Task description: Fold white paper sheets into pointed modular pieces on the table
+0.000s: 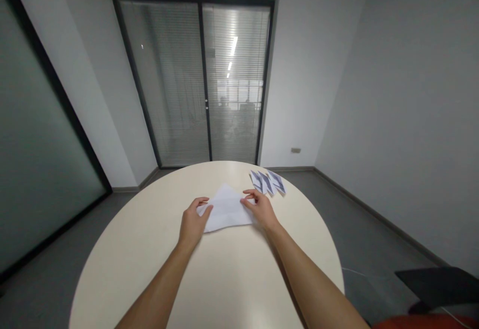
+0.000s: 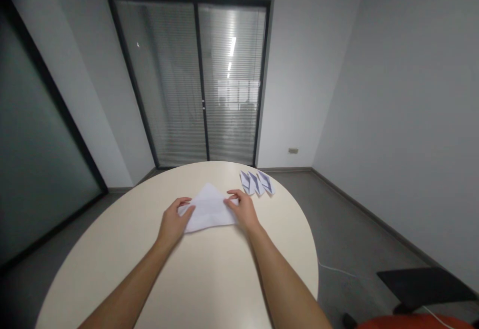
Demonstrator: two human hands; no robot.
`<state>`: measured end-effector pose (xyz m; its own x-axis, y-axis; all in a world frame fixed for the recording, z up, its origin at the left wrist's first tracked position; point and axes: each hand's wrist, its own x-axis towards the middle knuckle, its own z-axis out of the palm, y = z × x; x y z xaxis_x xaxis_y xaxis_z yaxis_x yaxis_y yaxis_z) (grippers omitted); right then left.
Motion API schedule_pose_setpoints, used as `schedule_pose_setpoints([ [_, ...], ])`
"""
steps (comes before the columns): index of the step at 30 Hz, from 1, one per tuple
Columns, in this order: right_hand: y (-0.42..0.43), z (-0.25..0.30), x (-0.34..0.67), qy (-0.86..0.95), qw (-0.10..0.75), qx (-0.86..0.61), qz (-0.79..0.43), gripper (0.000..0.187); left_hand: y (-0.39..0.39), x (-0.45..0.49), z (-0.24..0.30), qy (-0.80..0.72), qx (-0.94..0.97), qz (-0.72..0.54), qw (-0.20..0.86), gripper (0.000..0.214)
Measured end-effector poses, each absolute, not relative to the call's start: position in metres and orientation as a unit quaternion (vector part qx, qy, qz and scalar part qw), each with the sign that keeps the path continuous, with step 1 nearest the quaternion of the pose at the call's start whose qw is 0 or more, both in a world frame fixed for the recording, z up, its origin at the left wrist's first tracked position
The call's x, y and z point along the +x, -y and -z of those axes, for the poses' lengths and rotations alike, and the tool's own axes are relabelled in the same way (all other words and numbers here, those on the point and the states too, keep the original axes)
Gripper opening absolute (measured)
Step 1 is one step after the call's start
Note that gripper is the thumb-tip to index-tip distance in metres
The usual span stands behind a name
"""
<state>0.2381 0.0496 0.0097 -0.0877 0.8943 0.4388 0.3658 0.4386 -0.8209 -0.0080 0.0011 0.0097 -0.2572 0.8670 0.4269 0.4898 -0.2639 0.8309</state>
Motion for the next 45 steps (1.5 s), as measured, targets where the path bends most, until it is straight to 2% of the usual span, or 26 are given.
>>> schedule_pose_setpoints([
  [4,-0.051,-0.008,0.236,0.644,0.525,-0.443,-0.336,0.050,-0.003,-0.008,-0.010,-0.587,0.562,-0.553,0.184,0.035],
  [9,-0.054,0.001,0.235,0.613,0.495,-0.450,-0.419,0.059,-0.004,-0.012,-0.003,-0.644,0.565,-0.481,0.187,0.033],
  [13,-0.055,0.006,0.236,0.632,0.472,-0.480,-0.383,0.054,0.001,-0.013,-0.001,-0.685,0.614,-0.374,0.118,0.033],
  [16,-0.054,0.007,0.237,0.648,0.447,-0.500,-0.360,0.051,0.005,-0.009,-0.001,-0.650,0.683,-0.332,0.028,0.039],
  [18,-0.053,0.007,0.237,0.664,0.426,-0.514,-0.338,0.049,0.008,-0.002,-0.001,-0.606,0.735,-0.304,0.005,0.044],
  [24,-0.042,-0.003,0.235,0.708,0.376,-0.537,-0.264,0.047,0.020,0.021,0.005,-0.563,0.807,-0.171,0.050,0.060],
  [29,-0.027,-0.014,0.222,0.793,0.333,-0.495,-0.124,0.036,0.021,0.027,0.009,-0.578,0.801,-0.133,0.078,0.064],
  [32,-0.019,-0.012,0.209,0.835,0.309,-0.428,-0.152,0.046,0.019,0.030,0.007,-0.571,0.806,-0.130,0.093,0.064],
  [38,-0.011,-0.009,0.199,0.859,0.157,-0.444,-0.204,0.064,0.020,0.034,0.002,-0.572,0.807,-0.103,0.105,0.066],
  [45,-0.010,-0.015,0.211,0.832,0.113,-0.516,-0.171,0.063,0.024,0.029,-0.002,-0.588,0.800,-0.077,0.087,0.069],
])
